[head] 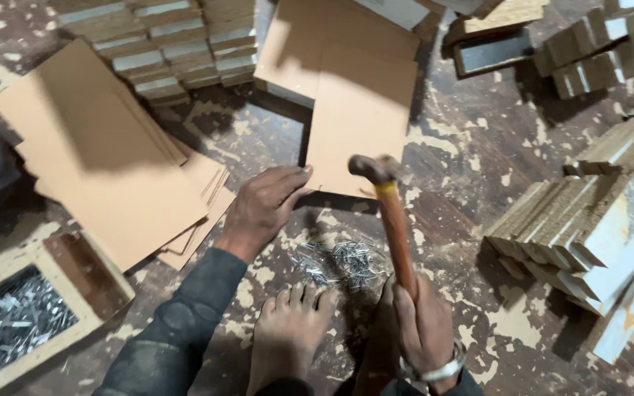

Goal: The person places a small wooden box on the workbench, positions a flat board on top, and hammers nails along the board's edge to attach it. They pick nails from a pile on the bench, hold the board steady with one hand, and hammer with the other, then set the finished box aside and start another.

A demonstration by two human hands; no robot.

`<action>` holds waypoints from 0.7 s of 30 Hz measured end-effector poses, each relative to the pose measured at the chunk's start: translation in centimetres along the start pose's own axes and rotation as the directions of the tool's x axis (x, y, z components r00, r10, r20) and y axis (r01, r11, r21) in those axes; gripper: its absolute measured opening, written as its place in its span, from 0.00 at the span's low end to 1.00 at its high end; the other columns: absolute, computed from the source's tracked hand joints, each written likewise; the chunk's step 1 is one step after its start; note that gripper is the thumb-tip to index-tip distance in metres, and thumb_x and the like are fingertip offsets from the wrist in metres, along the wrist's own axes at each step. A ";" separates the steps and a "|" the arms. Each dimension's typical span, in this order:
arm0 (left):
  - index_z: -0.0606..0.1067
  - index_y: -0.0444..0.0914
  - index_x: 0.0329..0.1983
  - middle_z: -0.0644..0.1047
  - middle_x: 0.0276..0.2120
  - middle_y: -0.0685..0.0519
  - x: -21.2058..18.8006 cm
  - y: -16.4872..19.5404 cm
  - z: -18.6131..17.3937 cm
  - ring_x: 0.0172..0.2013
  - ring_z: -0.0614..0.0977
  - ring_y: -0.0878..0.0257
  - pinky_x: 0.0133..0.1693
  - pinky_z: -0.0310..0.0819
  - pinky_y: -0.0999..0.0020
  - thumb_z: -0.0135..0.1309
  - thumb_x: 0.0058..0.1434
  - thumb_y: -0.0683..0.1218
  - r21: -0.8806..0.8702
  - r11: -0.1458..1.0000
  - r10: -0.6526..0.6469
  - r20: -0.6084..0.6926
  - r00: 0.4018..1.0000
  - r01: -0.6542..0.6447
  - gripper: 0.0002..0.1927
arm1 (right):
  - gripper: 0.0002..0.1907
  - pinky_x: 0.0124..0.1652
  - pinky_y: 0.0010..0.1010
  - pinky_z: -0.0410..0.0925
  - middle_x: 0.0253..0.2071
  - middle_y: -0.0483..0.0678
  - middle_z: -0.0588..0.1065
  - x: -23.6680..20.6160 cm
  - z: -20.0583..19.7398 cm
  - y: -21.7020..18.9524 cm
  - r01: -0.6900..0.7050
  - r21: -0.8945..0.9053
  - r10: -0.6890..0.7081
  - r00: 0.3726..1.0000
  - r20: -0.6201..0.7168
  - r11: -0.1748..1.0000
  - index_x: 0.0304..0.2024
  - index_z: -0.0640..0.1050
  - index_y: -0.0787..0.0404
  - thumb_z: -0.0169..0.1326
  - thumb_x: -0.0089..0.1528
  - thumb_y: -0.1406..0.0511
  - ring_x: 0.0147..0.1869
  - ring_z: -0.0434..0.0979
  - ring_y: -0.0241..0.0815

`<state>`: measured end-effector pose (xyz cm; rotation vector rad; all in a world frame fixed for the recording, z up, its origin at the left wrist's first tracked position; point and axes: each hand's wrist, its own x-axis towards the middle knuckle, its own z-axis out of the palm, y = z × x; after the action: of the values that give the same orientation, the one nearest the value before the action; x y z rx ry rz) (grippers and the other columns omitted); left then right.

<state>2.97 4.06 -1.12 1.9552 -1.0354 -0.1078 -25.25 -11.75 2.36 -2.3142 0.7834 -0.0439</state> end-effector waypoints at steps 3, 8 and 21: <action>0.81 0.38 0.50 0.83 0.47 0.46 0.3 -0.1 -0.1 0.47 0.85 0.53 0.50 0.81 0.63 0.64 0.59 0.43 -0.001 0.999 0.036 -0.029 0.999 -0.036 0.15 | 0.12 0.29 0.44 0.70 0.27 0.54 0.75 -0.4 -0.3 -0.5 0.366 0.016 -0.350 0.901 -0.256 0.931 0.42 0.72 0.63 0.41 0.69 0.62 0.27 0.75 0.51; 0.82 0.38 0.50 0.83 0.46 0.46 0.4 -0.4 -0.4 0.46 0.85 0.53 0.50 0.81 0.62 0.64 0.59 0.44 0.007 0.998 0.066 -0.011 0.998 -0.066 0.16 | 0.14 0.27 0.49 0.69 0.23 0.56 0.75 2.4 1.0 -1.3 -0.057 -0.232 0.094 0.984 0.150 0.971 0.46 0.74 0.63 0.47 0.67 0.59 0.26 0.75 0.59; 0.81 0.40 0.51 0.83 0.48 0.48 0.9 0.1 -1.2 0.48 0.85 0.55 0.51 0.80 0.64 0.67 0.56 0.45 -0.126 0.989 -0.076 0.056 0.995 0.083 0.19 | 0.13 0.21 0.44 0.69 0.20 0.53 0.75 1.2 0.8 0.8 -0.104 -0.266 0.145 0.980 0.139 0.958 0.47 0.71 0.61 0.46 0.67 0.59 0.20 0.75 0.53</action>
<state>4.01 4.17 -0.07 1.8851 -0.9598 -0.2641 -24.50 -12.38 1.00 -2.4674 0.8958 0.3118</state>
